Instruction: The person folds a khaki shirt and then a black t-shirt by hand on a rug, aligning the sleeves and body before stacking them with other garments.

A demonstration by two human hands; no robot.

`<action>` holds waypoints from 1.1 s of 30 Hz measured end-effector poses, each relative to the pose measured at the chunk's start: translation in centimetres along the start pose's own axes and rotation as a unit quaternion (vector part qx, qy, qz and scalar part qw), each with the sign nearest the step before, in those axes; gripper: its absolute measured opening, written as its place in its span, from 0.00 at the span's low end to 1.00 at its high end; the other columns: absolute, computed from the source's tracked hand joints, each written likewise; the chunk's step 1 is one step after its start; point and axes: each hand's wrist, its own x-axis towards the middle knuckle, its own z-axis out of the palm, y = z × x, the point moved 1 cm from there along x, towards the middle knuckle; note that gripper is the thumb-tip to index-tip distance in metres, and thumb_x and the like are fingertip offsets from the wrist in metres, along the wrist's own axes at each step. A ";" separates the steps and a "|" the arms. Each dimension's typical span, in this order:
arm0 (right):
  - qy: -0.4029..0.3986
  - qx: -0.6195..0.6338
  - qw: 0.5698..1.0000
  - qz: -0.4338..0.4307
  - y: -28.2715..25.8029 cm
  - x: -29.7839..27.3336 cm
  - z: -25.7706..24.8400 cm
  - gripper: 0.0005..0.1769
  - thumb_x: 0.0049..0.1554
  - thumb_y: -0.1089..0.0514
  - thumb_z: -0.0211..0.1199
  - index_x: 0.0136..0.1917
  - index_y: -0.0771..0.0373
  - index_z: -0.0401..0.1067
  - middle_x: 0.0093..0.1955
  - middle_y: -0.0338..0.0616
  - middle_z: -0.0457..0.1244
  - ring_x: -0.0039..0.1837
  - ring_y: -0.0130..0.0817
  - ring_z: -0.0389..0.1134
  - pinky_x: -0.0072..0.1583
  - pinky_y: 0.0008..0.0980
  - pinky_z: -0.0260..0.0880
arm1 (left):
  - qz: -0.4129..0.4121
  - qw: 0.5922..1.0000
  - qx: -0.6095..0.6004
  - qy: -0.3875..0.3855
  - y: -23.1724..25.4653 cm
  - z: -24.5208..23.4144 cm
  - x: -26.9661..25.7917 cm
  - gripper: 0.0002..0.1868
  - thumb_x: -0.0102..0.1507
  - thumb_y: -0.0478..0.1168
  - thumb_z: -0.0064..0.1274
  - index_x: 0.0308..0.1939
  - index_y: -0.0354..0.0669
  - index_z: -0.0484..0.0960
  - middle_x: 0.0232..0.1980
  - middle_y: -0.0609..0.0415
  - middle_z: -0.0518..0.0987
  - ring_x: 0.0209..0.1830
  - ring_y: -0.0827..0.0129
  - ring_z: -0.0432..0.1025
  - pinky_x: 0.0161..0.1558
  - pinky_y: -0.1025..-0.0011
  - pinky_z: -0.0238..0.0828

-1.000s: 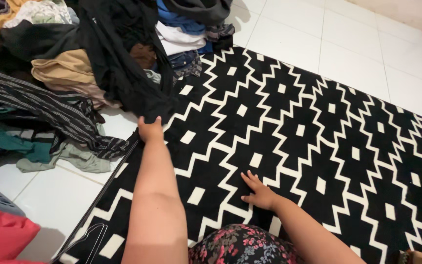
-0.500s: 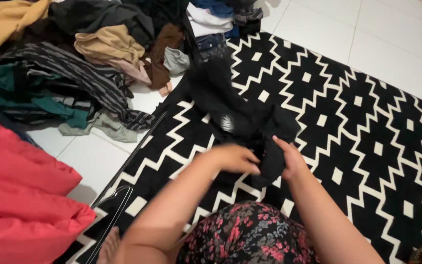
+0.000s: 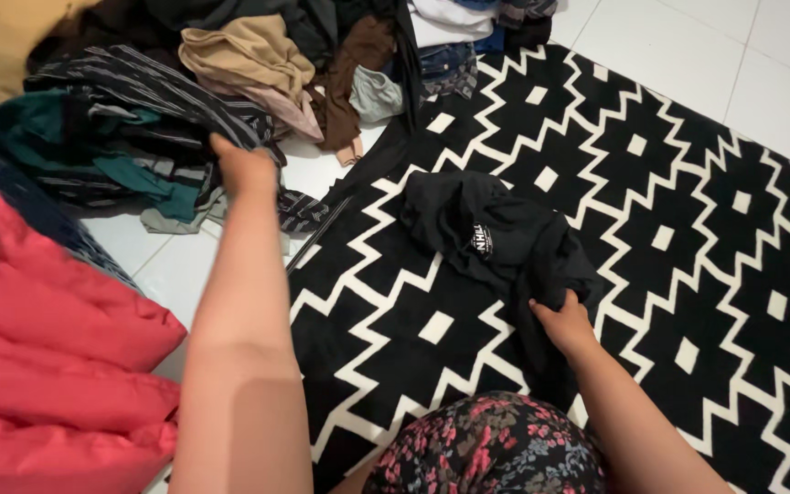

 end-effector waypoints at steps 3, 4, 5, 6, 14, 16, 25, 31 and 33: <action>-0.011 -0.005 1.000 0.002 -0.4 0.2 -0.3 0.44 0.53 0.44 0.72 0.73 0.68 0.60 0.63 0.65 0.65 0.63 0.56 0.68 0.61 0.45 0.69 | 0.069 0.996 0.040 -0.040 4.4 0.9 -6.7 0.12 0.66 0.36 0.44 0.53 0.41 0.72 0.50 0.33 0.75 0.51 0.35 0.74 0.49 0.44 0.70; -0.014 -0.005 1.000 0.003 -0.5 0.0 -0.7 0.44 0.53 0.44 0.72 0.73 0.68 0.60 0.63 0.65 0.65 0.63 0.56 0.68 0.61 0.45 0.69 | 0.103 0.988 0.071 -0.095 6.1 1.1 -10.9 0.11 0.66 0.38 0.43 0.51 0.39 0.74 0.51 0.33 0.78 0.53 0.35 0.74 0.49 0.43 0.70; -0.036 0.036 0.999 0.017 -0.8 -0.2 -1.2 0.41 0.54 0.45 0.70 0.72 0.67 0.61 0.62 0.63 0.66 0.63 0.54 0.69 0.62 0.45 0.70 | 0.031 0.980 0.066 -0.183 8.9 1.6 -14.2 0.14 0.66 0.39 0.39 0.52 0.41 0.76 0.54 0.33 0.78 0.56 0.35 0.72 0.53 0.43 0.68; -0.058 0.076 0.995 0.030 -1.1 -0.6 -1.6 0.38 0.54 0.46 0.69 0.71 0.66 0.62 0.62 0.62 0.68 0.62 0.51 0.70 0.62 0.44 0.70 | 0.103 0.965 0.048 -0.235 11.1 1.0 -18.1 0.17 0.66 0.40 0.37 0.50 0.41 0.80 0.55 0.36 0.82 0.57 0.40 0.76 0.57 0.48 0.72; -0.061 0.442 0.892 0.071 -0.8 -2.2 -5.9 0.29 0.56 0.54 0.63 0.69 0.62 0.65 0.61 0.55 0.65 0.60 0.46 0.67 0.60 0.45 0.69 | 0.525 0.614 0.037 -0.588 24.1 -2.8 -43.6 0.29 0.56 0.64 0.51 0.51 0.54 0.86 0.50 0.44 0.83 0.52 0.46 0.74 0.51 0.50 0.69; 0.006 0.466 0.884 0.046 2.2 -2.5 -8.1 0.28 0.57 0.55 0.63 0.68 0.63 0.66 0.61 0.54 0.64 0.60 0.45 0.67 0.60 0.44 0.68 | 0.497 0.580 0.068 -0.642 24.2 -2.0 -42.9 0.31 0.58 0.68 0.47 0.48 0.51 0.88 0.49 0.45 0.84 0.52 0.49 0.76 0.53 0.54 0.71; 0.285 0.092 0.931 -0.207 -1.3 -0.1 -8.3 0.23 0.56 0.54 0.69 0.63 0.63 0.74 0.60 0.57 0.65 0.63 0.50 0.65 0.64 0.45 0.65 | 0.193 0.910 0.255 -0.264 17.2 -2.3 -16.2 0.31 0.60 0.57 0.61 0.63 0.48 0.76 0.68 0.41 0.68 0.69 0.44 0.62 0.61 0.45 0.66; 0.139 0.039 0.912 -0.383 -13.8 5.8 -2.3 0.19 0.53 0.53 0.69 0.58 0.59 0.76 0.59 0.55 0.66 0.64 0.54 0.65 0.63 0.45 0.65 | 0.166 0.969 0.180 -0.017 15.0 1.0 1.1 0.64 0.48 0.49 0.75 0.79 0.61 0.45 0.78 0.37 0.52 0.78 0.41 0.49 0.69 0.43 0.54; 0.096 0.051 0.900 -0.423 -15.7 7.2 -1.5 0.15 0.56 0.55 0.68 0.56 0.60 0.76 0.60 0.54 0.67 0.67 0.54 0.64 0.66 0.46 0.64 | 0.158 0.974 0.154 0.043 14.2 1.9 5.4 0.70 0.46 0.51 0.77 0.80 0.63 0.40 0.76 0.33 0.53 0.76 0.42 0.53 0.68 0.48 0.57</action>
